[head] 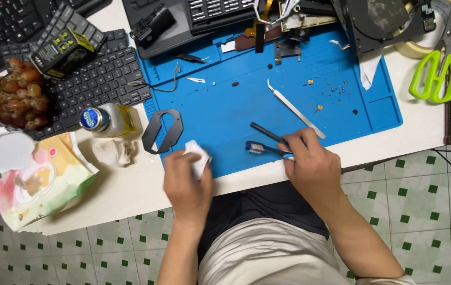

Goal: Cleaning a circuit board with a toothbrush and wiping down the work mat with a cloth.

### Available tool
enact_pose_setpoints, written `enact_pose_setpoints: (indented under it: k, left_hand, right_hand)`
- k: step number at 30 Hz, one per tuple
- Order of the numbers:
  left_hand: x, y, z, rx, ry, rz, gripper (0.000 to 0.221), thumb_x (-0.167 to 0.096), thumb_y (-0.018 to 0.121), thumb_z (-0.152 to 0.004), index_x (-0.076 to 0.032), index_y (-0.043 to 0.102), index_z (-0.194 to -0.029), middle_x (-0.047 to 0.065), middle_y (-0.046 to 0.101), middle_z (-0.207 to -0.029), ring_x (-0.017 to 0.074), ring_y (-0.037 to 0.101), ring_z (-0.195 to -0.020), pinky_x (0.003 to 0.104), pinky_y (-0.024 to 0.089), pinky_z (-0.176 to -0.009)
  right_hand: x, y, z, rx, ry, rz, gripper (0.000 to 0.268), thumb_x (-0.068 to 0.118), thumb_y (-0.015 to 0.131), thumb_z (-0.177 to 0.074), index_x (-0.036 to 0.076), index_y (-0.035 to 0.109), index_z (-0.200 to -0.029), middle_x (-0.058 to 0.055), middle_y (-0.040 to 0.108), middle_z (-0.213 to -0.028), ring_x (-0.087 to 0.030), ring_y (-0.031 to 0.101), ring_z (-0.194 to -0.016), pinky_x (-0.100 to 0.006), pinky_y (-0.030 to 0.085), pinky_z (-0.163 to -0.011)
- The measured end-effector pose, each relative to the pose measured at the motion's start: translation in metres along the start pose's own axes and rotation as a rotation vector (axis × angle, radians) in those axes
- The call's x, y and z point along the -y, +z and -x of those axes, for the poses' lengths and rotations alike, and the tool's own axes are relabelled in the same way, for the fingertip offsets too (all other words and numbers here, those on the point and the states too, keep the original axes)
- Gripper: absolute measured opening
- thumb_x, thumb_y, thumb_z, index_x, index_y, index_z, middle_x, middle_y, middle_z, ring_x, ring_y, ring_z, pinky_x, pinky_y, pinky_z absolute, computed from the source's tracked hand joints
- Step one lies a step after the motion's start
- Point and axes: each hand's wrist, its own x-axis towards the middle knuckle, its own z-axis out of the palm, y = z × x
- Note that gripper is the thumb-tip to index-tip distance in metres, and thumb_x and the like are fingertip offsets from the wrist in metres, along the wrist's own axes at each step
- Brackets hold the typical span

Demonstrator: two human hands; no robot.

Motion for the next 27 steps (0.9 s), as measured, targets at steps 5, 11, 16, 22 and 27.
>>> enact_pose_setpoints:
  k: [5, 11, 16, 22, 27]
  left_hand:
    - [-0.017, 0.002, -0.009, 0.116, 0.019, -0.126, 0.015, 0.000, 0.068, -0.092, 0.005, 0.071, -0.107, 0.022, 0.060, -0.097, 0.0422, 0.062, -0.086, 0.046, 0.051, -0.073]
    - [-0.019, 0.029, -0.004, 0.139, 0.020, -0.093, 0.019, 0.014, 0.064, -0.085, 0.005, 0.072, -0.100, 0.018, 0.059, -0.088, 0.0355, 0.064, -0.077, 0.039, 0.053, -0.068]
    - [-0.023, 0.068, 0.011, 0.164, 0.072, -0.119, 0.023, 0.013, 0.064, -0.080, 0.002, 0.072, -0.098, 0.016, 0.059, -0.086, 0.0334, 0.064, -0.074, 0.039, 0.053, -0.066]
    - [-0.067, 0.099, 0.002, 0.210, 0.190, -0.004, 0.028, 0.014, 0.063, -0.071, 0.000, 0.072, -0.093, 0.014, 0.058, -0.082, 0.0304, 0.062, -0.070, 0.037, 0.052, -0.061]
    - [-0.086, 0.091, -0.010, 0.243, 0.191, 0.175, 0.030, 0.013, 0.063, -0.073, -0.001, 0.072, -0.097, 0.012, 0.056, -0.084, 0.0294, 0.062, -0.070, 0.035, 0.052, -0.061]
  right_hand:
    - [-0.016, 0.003, 0.005, 0.017, 0.062, 0.040, 0.013, 0.026, 0.069, -0.103, 0.014, 0.071, -0.099, 0.002, 0.057, -0.086, -0.022, 0.067, -0.056, -0.031, 0.055, -0.054]
    - [-0.028, 0.003, 0.009, 0.023, 0.214, 0.038, 0.013, 0.026, 0.075, -0.103, 0.013, 0.074, -0.101, 0.001, 0.060, -0.089, -0.026, 0.070, -0.062, -0.036, 0.057, -0.059]
    - [-0.033, 0.008, 0.009, 0.026, 0.261, 0.022, 0.014, 0.025, 0.078, -0.099, 0.012, 0.074, -0.102, -0.001, 0.061, -0.089, -0.031, 0.071, -0.067, -0.041, 0.058, -0.061]
    - [-0.038, 0.005, 0.004, 0.023, 0.297, -0.045, 0.012, 0.022, 0.078, -0.101, 0.011, 0.074, -0.102, -0.004, 0.062, -0.087, -0.034, 0.071, -0.072, -0.043, 0.057, -0.063]
    - [-0.046, 0.002, 0.005, 0.019, 0.314, -0.067, 0.011, 0.021, 0.078, -0.102, 0.011, 0.075, -0.105, -0.004, 0.064, -0.089, -0.033, 0.071, -0.077, -0.042, 0.057, -0.066]
